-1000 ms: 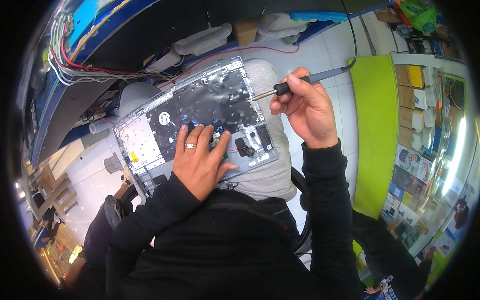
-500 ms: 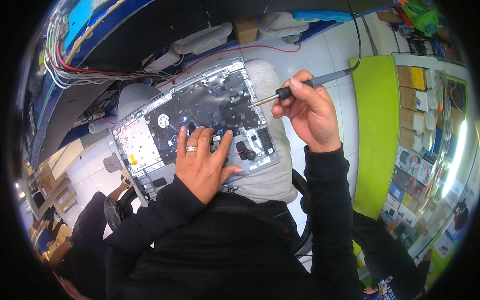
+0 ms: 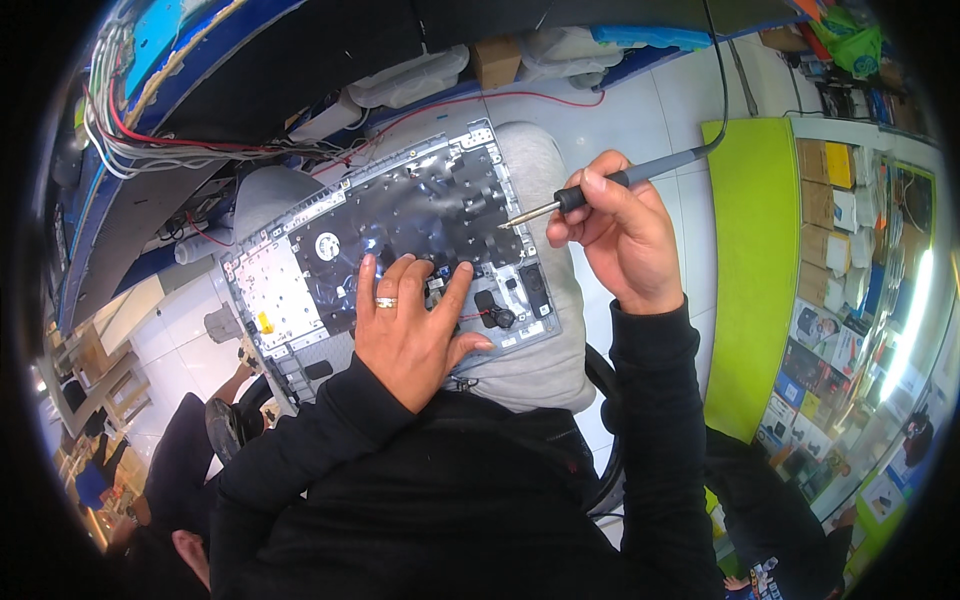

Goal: The person uses a soldering iron to work on the internal frame and components of a laptop held on their lap, touching the tool to different points and moving internal cables.

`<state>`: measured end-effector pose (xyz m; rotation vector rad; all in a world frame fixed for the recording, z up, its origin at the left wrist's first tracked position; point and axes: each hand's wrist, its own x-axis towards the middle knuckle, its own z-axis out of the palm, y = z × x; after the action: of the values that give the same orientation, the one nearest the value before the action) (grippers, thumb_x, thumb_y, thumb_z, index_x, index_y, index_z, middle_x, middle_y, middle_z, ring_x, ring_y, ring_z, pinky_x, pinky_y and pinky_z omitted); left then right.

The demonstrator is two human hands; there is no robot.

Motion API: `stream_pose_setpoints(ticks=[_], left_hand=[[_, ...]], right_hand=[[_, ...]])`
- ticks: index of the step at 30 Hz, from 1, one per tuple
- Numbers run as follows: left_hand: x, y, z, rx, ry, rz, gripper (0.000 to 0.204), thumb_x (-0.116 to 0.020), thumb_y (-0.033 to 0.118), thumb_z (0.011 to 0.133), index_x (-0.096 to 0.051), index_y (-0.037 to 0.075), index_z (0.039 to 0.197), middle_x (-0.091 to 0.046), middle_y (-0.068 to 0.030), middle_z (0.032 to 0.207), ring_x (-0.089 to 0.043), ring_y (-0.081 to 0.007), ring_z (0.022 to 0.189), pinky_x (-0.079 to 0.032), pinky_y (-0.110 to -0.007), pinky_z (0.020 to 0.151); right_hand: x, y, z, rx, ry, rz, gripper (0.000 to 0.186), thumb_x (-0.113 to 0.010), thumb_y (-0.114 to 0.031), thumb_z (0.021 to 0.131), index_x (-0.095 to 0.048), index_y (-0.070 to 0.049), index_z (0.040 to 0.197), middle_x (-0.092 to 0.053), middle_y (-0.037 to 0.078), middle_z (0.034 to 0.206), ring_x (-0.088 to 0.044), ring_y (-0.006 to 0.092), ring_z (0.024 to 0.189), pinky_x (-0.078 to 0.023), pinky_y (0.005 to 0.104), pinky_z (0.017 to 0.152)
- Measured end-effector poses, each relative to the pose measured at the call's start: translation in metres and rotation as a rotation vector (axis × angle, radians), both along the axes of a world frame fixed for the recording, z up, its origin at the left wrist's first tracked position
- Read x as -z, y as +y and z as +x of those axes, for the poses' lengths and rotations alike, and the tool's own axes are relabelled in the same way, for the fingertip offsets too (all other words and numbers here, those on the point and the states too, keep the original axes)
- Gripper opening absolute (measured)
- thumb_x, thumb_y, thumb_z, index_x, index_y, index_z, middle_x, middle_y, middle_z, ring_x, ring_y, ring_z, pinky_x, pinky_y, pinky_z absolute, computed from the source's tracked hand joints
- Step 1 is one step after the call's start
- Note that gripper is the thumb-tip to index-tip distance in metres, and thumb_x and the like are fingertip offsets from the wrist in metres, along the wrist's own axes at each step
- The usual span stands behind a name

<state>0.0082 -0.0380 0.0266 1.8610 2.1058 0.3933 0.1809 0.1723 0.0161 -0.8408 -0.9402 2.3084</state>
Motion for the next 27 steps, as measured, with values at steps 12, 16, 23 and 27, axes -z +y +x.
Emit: stream_pose_setpoints(ticks=[12,16,23,27], left_hand=[[0.010,0.012,-0.008,0.095,0.026,-0.008,0.069,-0.074,0.055,0.082,-0.065,0.007,0.131,-0.056,-0.0131,0.145,-0.049,-0.0334,0.136,-0.032,-0.057,0.119],[0.011,0.011,-0.009,0.115,0.035,-0.019,0.070,-0.074,0.054,0.081,-0.065,0.007,0.131,-0.057,-0.0140,0.145,-0.049,-0.0333,0.137,-0.032,-0.056,0.120],[0.009,0.014,-0.012,0.132,0.022,-0.001,0.071,-0.073,0.055,0.082,-0.065,0.003,0.131,-0.059,-0.0144,0.143,-0.051,-0.0326,0.134,-0.033,-0.056,0.120],[0.008,0.018,-0.015,0.151,0.022,-0.006,0.072,-0.070,0.056,0.086,-0.063,0.001,0.132,-0.060,-0.0137,0.138,-0.050,-0.0311,0.135,-0.029,-0.055,0.122]], right_hand=[[-0.003,-0.018,-0.021,-0.114,-0.464,0.354,0.016,-0.077,-0.005,0.093,-0.062,0.002,0.091,-0.071,0.010,0.082,-0.072,0.0156,0.074,-0.058,0.0270,0.070],[0.005,-0.023,-0.024,-0.145,-0.485,0.380,0.016,-0.078,-0.006,0.093,-0.063,0.001,0.092,-0.070,0.008,0.082,-0.067,0.0111,0.073,-0.054,0.0248,0.067],[0.011,-0.026,-0.025,-0.156,-0.506,0.410,0.017,-0.079,-0.007,0.093,-0.064,0.001,0.092,-0.070,0.007,0.082,-0.066,0.0102,0.074,-0.054,0.0251,0.067],[0.007,-0.024,-0.026,-0.178,-0.544,0.406,0.017,-0.079,-0.008,0.093,-0.064,0.002,0.093,-0.070,0.007,0.083,-0.067,0.0106,0.075,-0.054,0.0250,0.068]])
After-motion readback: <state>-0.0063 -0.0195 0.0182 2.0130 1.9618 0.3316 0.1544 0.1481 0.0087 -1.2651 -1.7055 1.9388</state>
